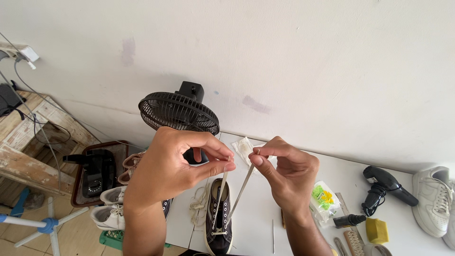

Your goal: The person laces a dark-colored sneaker placed on a white table. They thread the laces through the eyelets, pull them tight, and tie a knot at the top. The process is repeated to ensure the laces are secure.

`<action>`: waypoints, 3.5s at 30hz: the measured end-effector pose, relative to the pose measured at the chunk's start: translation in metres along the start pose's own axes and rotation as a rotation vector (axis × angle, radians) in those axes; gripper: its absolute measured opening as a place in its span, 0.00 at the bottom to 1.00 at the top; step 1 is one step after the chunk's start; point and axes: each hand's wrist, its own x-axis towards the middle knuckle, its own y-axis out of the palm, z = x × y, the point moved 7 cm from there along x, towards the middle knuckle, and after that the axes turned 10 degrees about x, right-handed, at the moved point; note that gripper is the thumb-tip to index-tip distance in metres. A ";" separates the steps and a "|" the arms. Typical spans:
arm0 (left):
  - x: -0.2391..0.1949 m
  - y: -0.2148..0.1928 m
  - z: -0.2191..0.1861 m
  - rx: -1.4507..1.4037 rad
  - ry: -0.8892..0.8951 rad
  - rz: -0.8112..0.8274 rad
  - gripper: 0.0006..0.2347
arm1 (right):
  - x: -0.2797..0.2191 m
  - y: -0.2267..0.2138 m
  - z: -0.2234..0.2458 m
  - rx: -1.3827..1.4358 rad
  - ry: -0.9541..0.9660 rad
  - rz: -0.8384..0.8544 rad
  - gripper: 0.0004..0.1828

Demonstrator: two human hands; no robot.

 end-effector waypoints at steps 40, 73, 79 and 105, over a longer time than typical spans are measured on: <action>-0.341 0.284 0.318 -0.145 -0.803 0.383 0.21 | -0.311 -0.051 -0.323 -0.627 0.827 0.517 0.07; -0.316 0.322 0.352 -0.392 -0.551 0.087 0.11 | -0.364 -0.071 -0.351 -0.607 0.722 0.139 0.06; -0.315 0.319 0.342 0.038 -0.245 0.114 0.04 | -0.349 -0.057 -0.334 -0.702 0.661 0.378 0.15; -0.354 0.291 0.361 -0.118 -0.568 0.707 0.17 | -0.326 -0.092 -0.295 -0.713 0.636 0.342 0.12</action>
